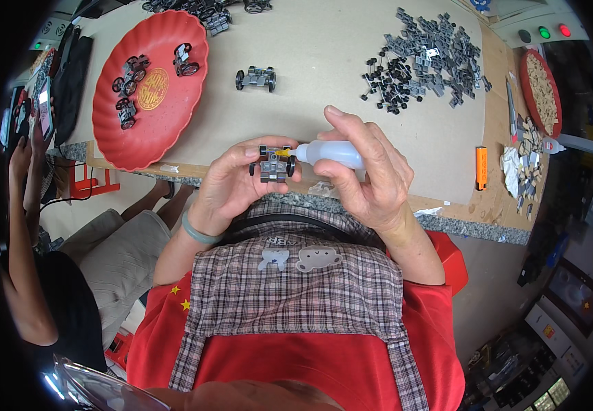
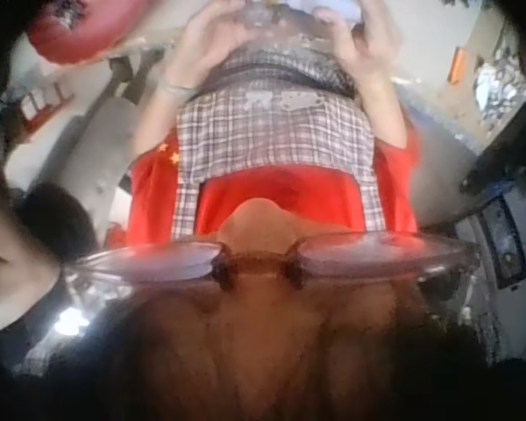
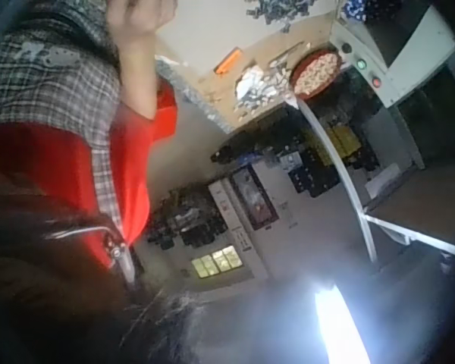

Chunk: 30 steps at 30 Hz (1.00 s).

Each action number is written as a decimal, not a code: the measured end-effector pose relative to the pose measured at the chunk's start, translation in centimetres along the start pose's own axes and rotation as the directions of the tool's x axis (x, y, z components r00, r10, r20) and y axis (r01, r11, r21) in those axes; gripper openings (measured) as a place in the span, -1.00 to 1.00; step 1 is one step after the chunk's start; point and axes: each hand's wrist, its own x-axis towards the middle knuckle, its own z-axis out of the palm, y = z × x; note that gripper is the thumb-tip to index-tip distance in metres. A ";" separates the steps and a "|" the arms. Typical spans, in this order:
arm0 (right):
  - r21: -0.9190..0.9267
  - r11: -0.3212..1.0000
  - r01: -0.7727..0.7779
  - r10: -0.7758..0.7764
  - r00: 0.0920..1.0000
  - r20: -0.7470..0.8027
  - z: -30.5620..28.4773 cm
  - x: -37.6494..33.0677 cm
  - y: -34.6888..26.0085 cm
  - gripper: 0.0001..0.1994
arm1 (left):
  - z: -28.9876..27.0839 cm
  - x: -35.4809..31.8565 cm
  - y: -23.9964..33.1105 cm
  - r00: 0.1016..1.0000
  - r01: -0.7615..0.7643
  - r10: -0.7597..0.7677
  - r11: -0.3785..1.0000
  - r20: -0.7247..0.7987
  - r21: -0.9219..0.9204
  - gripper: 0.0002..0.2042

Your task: The person assembles small plastic toy cars by applying glue from a bottle to toy car parts and attaching plastic wheels and body components.

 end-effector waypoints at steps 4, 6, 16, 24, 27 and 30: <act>0.000 1.000 0.014 -0.014 1.000 0.000 0.0 0.1 0.1 -0.51 | 0.0 0.0 0.0 1.000 -0.001 0.001 1.000 0.001 0.000 -0.47; -0.009 1.000 0.019 -0.019 1.000 -0.003 0.1 0.0 0.1 -0.51 | 0.1 0.0 0.1 1.000 -0.001 0.001 1.000 0.003 0.006 -0.47; -0.028 0.999 0.034 -0.034 0.999 0.000 0.0 0.0 0.1 -0.53 | 0.3 0.0 0.1 1.000 0.002 -0.002 0.999 0.002 0.032 -0.49; 0.137 0.960 -0.244 0.246 0.969 0.003 -0.8 -0.4 0.0 -0.60 | 0.6 0.1 0.0 1.000 -0.011 0.011 0.998 -0.006 0.059 -0.51; 0.380 0.837 -0.393 0.448 0.892 -0.065 -0.9 -0.6 0.5 -0.63 | 1.6 0.0 0.3 0.998 -0.036 0.044 0.985 -0.041 0.170 -0.54; 0.504 0.710 -0.491 0.589 0.807 -0.044 -1.5 -1.1 1.4 -0.63 | 2.1 0.3 0.5 0.991 -0.065 0.097 0.948 -0.089 0.312 -0.59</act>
